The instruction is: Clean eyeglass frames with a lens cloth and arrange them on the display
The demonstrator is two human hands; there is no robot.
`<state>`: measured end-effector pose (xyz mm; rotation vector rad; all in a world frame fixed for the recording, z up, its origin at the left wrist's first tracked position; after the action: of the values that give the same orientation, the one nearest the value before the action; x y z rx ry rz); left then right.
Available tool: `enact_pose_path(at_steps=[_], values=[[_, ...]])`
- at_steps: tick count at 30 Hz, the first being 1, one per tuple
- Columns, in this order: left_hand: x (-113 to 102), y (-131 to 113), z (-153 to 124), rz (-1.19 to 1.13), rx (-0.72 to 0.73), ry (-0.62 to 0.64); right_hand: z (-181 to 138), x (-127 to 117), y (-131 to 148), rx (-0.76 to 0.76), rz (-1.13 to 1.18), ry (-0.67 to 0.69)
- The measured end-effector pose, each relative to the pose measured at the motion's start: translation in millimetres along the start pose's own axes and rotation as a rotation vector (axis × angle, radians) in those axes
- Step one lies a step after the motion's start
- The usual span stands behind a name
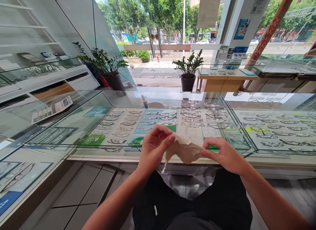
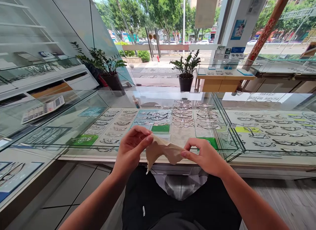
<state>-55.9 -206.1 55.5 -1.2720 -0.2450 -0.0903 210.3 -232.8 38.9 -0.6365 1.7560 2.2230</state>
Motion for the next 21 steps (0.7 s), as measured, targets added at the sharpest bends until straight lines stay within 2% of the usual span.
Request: enact_pose_path(at_steps=[11, 21], values=[[-4.5, 4.8, 0.5, -0.014, 0.036, -0.029, -5.5, -8.9, 12.3, -0.121, -0.172, -0.076], [-7.0, 10.3, 4.2, -0.019, 0.05, -0.021, -5.0, -17.9, 11.6, -0.111, -0.238, -0.078]])
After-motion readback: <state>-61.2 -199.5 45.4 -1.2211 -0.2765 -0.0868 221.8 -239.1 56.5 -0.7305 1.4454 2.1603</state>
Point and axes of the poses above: each hand's wrist, its own z-axis towards the middle knuckle, its own x-axis out of the palm, y = z × x, the point moved 2 cm from there along z, towards the middle knuckle, and after that the axes turned 13 degrees about -y, right-handed, at the moved point
